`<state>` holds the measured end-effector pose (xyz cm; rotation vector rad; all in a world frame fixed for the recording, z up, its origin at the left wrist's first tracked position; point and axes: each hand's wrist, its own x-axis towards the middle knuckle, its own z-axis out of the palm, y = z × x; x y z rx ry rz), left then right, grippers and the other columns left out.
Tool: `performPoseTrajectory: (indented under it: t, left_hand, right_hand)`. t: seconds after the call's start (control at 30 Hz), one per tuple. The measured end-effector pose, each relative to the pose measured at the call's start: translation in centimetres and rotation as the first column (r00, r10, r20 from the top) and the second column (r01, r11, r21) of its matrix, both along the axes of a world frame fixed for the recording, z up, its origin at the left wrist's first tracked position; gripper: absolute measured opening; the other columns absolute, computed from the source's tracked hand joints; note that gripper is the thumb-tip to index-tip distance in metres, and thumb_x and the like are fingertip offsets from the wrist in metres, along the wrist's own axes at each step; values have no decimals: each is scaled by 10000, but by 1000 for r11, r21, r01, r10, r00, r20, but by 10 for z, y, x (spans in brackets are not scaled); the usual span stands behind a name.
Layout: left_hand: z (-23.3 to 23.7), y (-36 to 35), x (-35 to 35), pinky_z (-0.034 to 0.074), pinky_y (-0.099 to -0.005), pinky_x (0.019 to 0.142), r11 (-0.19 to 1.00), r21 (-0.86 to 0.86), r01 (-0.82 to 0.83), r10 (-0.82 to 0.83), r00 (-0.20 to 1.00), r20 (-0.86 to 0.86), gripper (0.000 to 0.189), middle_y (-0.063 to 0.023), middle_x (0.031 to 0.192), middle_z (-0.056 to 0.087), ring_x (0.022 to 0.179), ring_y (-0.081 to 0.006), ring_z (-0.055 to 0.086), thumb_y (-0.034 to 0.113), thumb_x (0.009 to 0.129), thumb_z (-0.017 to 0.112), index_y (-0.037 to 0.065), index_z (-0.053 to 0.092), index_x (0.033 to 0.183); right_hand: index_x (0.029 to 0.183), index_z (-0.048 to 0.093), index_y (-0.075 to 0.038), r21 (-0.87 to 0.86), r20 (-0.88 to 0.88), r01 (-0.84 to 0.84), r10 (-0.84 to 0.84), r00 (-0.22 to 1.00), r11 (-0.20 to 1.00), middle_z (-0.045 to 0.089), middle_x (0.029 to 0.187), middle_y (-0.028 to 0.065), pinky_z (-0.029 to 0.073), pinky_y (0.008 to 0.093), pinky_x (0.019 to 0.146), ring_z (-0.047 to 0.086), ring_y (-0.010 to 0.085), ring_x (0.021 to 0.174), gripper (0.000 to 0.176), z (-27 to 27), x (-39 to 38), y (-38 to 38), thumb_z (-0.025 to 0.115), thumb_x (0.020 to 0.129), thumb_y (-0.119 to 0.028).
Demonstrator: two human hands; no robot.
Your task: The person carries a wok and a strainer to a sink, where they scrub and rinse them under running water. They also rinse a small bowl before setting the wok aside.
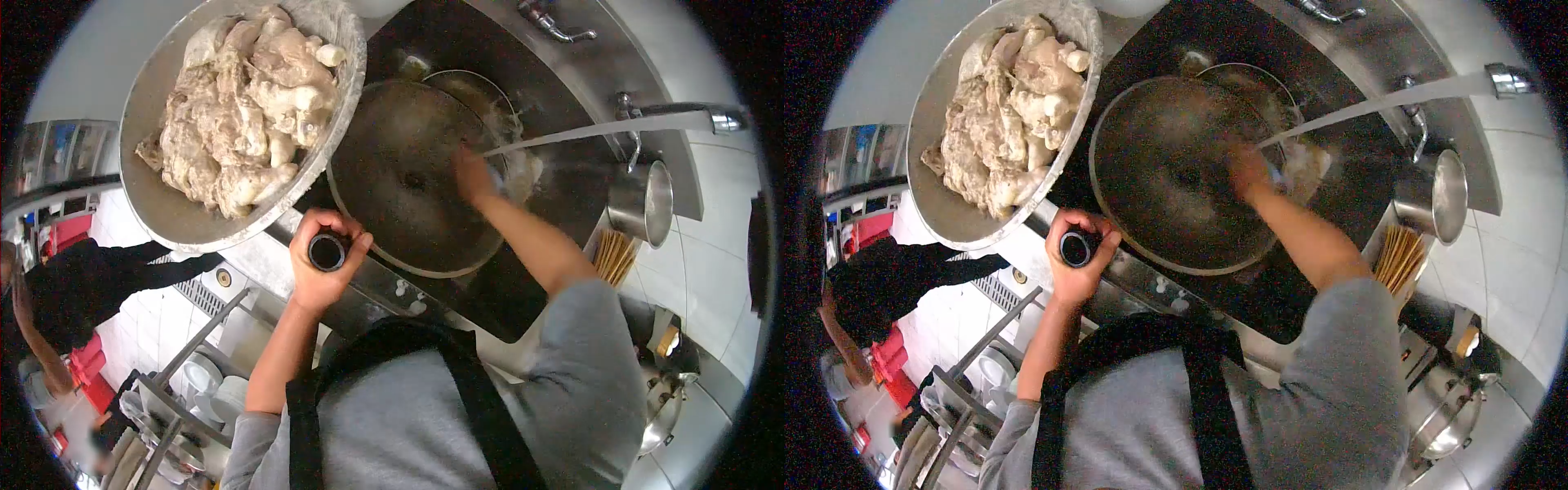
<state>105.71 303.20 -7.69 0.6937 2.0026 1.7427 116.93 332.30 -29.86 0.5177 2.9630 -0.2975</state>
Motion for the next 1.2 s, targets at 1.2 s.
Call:
performPoseTrajectory:
  t: [1.2]
  left_hand:
    - [-4,4,-6,431,-237,637,997,1,-73,73,997,5,273,-19,712,528,680,-99,518,3,665,700,50,458,783]
  right_hand:
    - [910,600,-24,-484,-85,-191,172,981,854,602,867,230,487,444,733,601,366,805,211,95,-58,-112,430,813,-101]
